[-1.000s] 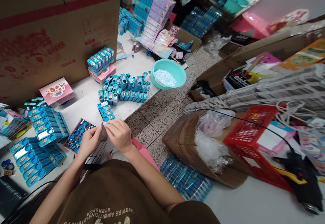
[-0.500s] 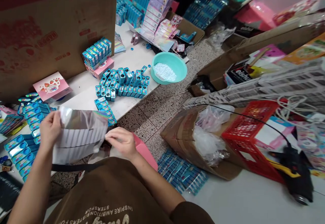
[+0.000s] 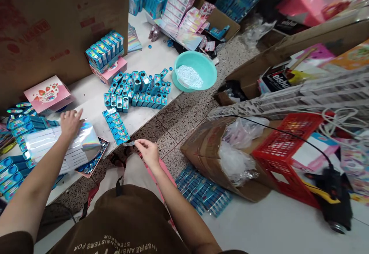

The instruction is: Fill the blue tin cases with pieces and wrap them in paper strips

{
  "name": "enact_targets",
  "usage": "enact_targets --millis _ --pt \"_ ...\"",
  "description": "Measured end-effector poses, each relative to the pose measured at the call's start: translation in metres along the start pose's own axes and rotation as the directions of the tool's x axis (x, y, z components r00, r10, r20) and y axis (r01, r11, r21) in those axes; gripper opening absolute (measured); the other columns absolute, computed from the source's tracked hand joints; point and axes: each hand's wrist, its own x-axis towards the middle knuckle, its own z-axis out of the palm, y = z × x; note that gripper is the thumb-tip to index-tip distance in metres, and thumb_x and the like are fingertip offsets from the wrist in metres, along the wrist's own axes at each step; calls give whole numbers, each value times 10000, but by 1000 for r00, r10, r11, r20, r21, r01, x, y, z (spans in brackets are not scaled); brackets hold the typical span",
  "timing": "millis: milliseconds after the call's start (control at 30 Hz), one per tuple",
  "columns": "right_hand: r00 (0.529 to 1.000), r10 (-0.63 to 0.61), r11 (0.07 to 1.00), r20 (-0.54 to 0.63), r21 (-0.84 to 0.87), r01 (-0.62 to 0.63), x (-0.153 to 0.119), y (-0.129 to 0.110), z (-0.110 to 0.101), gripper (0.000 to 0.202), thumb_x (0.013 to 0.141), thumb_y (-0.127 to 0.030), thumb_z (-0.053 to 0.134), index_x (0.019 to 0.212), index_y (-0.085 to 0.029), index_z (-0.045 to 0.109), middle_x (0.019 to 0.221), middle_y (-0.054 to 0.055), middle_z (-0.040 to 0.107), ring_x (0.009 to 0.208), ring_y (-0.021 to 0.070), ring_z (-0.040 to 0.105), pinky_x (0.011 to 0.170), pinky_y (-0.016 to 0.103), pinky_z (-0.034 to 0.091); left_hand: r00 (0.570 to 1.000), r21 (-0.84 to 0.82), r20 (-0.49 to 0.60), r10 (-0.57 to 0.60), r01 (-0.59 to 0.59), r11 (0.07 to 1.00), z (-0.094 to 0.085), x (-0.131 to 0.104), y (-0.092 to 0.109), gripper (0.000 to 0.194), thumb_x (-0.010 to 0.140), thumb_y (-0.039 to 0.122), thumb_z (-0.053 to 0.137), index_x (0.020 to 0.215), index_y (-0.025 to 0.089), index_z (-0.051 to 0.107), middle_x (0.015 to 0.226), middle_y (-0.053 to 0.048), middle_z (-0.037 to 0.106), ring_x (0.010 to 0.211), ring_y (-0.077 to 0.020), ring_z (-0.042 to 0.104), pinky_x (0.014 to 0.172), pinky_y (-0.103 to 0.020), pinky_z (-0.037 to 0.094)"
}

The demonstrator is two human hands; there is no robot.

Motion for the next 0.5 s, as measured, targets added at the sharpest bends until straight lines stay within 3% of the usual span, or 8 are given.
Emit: enact_targets --millis 67,133,200,267,333,400,467,500 --pt "999 34 999 28 -5 -34 6 8 6 277 669 -418 659 736 -153 710 648 27 667 564 130 550 557 247 444 992 -5 -123 -37 37 999 2 -8 7 360 929 260 378 1222 92 500 1235 -109 515 1227 -289 366 1035 -547 174" --pt "995 77 997 63 1 -77 11 16 13 269 663 -413 661 725 -155 709 623 19 657 540 123 537 537 239 431 976 -74 -200 -84 70 995 9 -27 26 371 903 248 426 1239 108 497 1328 -130 449 1256 -307 324 1046 -542 169" --pt "989 117 993 90 23 -120 15 24 18 261 650 -405 672 718 -156 709 631 16 659 541 119 535 540 234 427 973 -233 -181 -142 97 967 22 -54 55 330 865 301 493 1140 138 574 1263 -141 510 1216 -305 379 1033 -498 237" --pt "981 160 985 111 48 -166 19 30 23 266 633 -404 687 720 -154 710 633 13 659 537 112 527 535 229 421 984 -465 -47 -173 132 875 43 -83 86 286 842 348 520 1042 164 612 1108 -126 596 1104 -271 484 984 -441 330" --pt "971 204 975 124 68 -214 22 35 28 282 618 -410 698 729 -152 712 630 9 658 524 105 513 516 223 411 941 -660 148 -303 322 679 65 -105 111 324 802 412 563 1012 171 610 1026 -115 626 994 -243 549 909 -400 402" --pt "961 242 962 132 93 -255 25 38 32 294 604 -414 704 735 -150 712 629 7 656 511 96 499 502 219 403 824 -766 379 -422 535 357 84 -117 128 430 730 471 626 1014 148 600 962 -110 642 897 -210 589 829 -351 446" --pt "952 272 949 143 121 -290 28 40 35 292 597 -404 707 739 -149 711 633 8 656 499 87 486 491 214 396 717 -770 552 -424 635 71 96 -118 136 520 658 500 681 1015 131 600 912 -99 653 842 -183 603 783 -312 458" --pt "947 283 944 150 131 -303 29 40 36 287 595 -396 709 739 -148 711 633 8 656 495 82 480 487 212 392 694 -760 601 -396 649 -17 99 -117 137 540 626 499 706 1007 130 606 889 -89 657 825 -172 604 774 -300 457"
